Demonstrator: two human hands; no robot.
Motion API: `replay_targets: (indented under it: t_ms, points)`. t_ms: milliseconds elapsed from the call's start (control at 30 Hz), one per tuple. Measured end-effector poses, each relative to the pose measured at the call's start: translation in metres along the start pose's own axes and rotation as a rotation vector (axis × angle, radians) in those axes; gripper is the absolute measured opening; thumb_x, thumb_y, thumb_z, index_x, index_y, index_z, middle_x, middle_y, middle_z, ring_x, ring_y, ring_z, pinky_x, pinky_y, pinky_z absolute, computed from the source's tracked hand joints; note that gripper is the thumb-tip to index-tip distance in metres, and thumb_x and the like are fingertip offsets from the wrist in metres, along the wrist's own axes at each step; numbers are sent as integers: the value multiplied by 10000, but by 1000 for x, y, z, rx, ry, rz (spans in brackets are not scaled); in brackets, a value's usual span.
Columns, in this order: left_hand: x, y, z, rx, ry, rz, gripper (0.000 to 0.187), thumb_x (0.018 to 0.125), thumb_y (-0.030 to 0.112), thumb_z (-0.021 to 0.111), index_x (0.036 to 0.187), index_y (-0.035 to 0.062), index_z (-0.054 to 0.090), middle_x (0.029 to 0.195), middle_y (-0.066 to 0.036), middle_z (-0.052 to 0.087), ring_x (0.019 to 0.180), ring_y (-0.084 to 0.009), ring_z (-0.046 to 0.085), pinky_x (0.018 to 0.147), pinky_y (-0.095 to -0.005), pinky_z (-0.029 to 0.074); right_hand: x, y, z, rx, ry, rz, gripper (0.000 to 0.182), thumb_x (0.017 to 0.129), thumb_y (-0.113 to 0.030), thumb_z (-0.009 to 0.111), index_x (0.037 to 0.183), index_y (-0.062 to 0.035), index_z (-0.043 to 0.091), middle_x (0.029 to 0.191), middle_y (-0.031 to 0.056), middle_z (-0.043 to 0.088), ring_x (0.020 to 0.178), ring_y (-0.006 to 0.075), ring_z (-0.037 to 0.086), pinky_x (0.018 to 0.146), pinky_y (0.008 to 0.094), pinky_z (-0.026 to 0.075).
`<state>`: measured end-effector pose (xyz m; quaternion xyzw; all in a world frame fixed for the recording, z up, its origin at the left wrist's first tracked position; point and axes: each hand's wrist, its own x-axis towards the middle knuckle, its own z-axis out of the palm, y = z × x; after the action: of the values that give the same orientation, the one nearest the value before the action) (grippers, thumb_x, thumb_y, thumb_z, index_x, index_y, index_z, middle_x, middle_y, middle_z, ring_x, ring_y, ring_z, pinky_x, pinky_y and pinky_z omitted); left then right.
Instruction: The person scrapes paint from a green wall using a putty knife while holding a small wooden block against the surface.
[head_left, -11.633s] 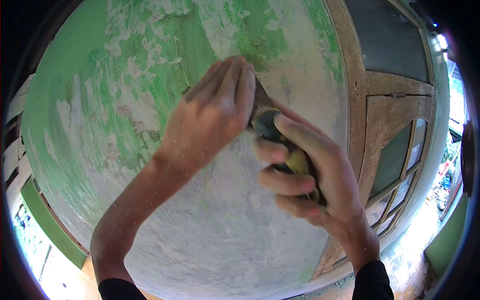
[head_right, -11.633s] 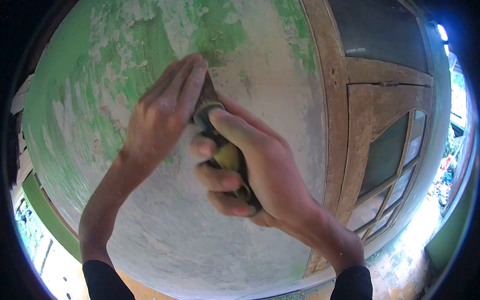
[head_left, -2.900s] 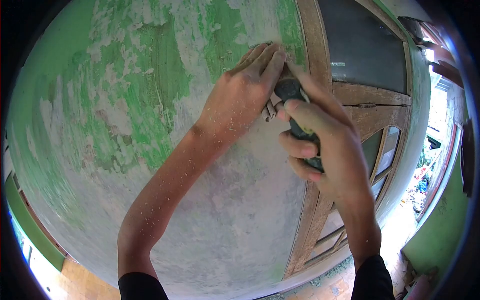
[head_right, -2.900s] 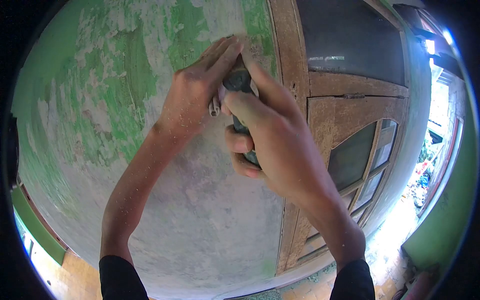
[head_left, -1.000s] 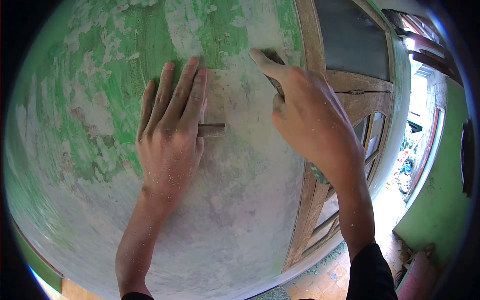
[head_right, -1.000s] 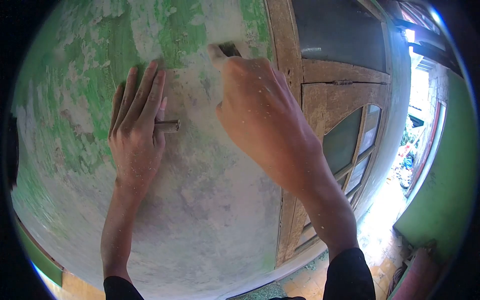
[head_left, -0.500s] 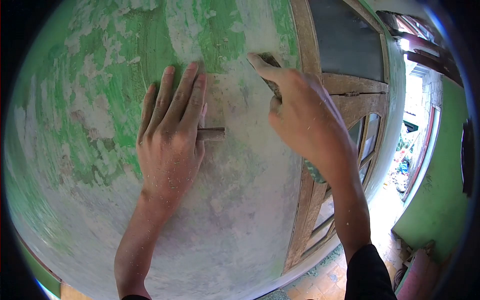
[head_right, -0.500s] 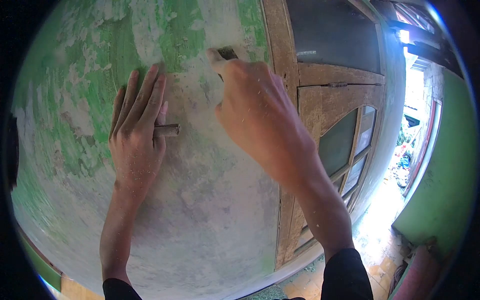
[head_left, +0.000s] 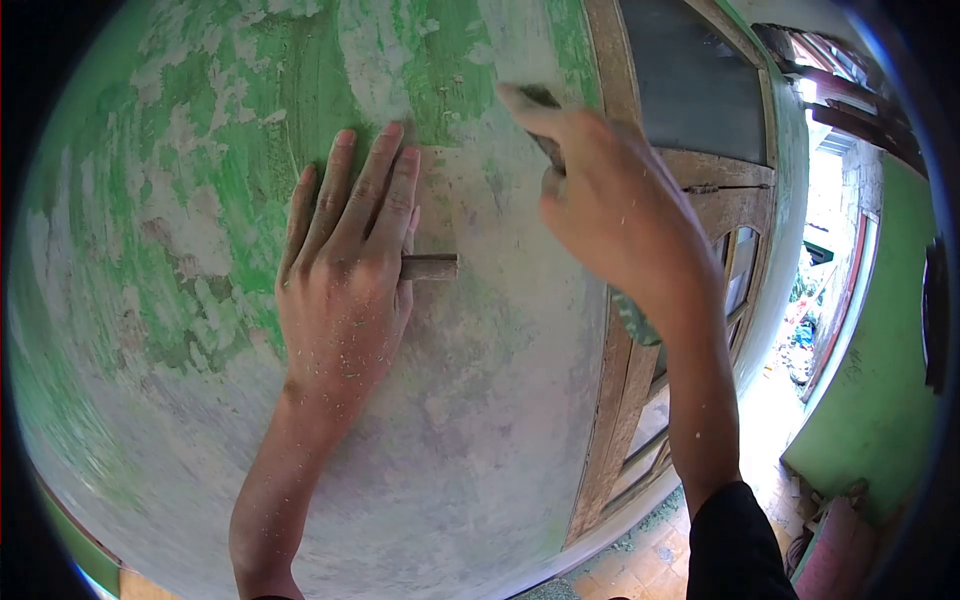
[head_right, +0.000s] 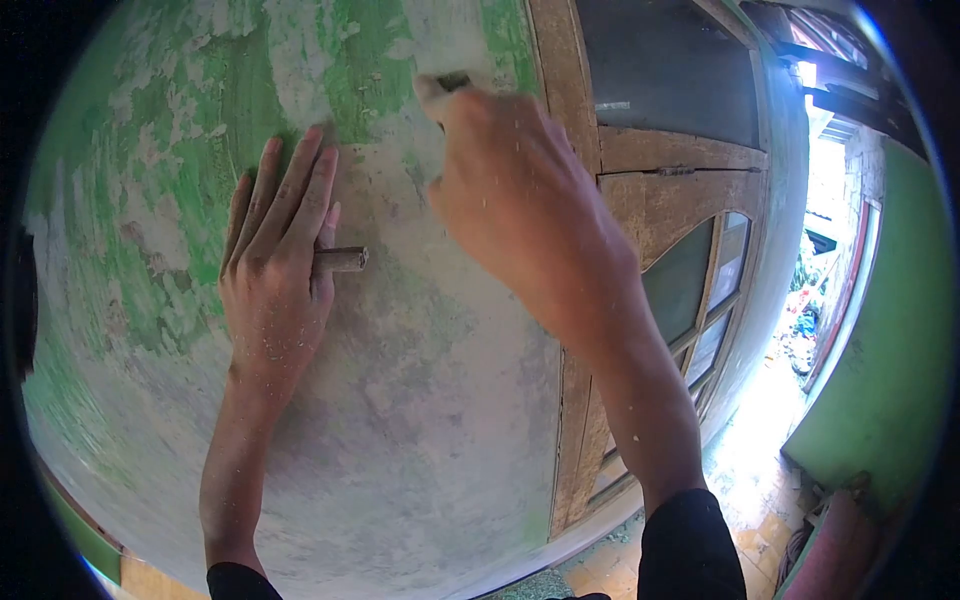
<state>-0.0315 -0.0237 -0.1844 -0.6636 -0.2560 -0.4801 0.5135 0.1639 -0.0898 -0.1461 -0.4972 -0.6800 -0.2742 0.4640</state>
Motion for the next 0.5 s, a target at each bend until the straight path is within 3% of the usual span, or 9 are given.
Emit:
replay_targets:
  t_ms: [133,200,333,433,500]
  points:
    - [0,0,-1,-8,-6,11,423,936,61,629,1358,84,604,1464,-42,548,1368,-310,498,1128,-489,417,17,11,2,68,51,-25,616,810,85,521,1415,-31,539,1257,293,613,1018,355,677,966,399,489]
    - [0,0,-1,-19,-20,-14,431,970,126,607,1401,129,580,1476,-30,538,1381,-310,480,1137,-497,407,21,20,14,-79,292,-223,625,817,85,517,1430,-36,524,1208,288,641,867,312,704,854,372,533]
    - [1,0,-2,-18,-8,2,427,932,55,632,1357,78,602,1469,-45,542,1368,-311,497,1129,-486,418,10,9,-3,-16,68,-110,633,825,75,516,1444,-59,514,1155,286,661,820,301,708,816,368,537]
    - [0,-1,-3,-4,-18,3,430,931,54,632,1359,76,601,1471,-45,539,1367,-310,497,1127,-484,420,19,4,-4,-102,30,25,631,835,57,523,1448,-91,519,1129,284,666,893,308,704,857,375,522]
    - [-2,0,-3,4,-34,5,427,933,56,629,1359,74,600,1471,-46,539,1374,-310,490,1130,-485,417,4,9,3,39,95,-112,420,805,26,581,1221,55,628,1114,293,653,1082,403,640,939,463,516]
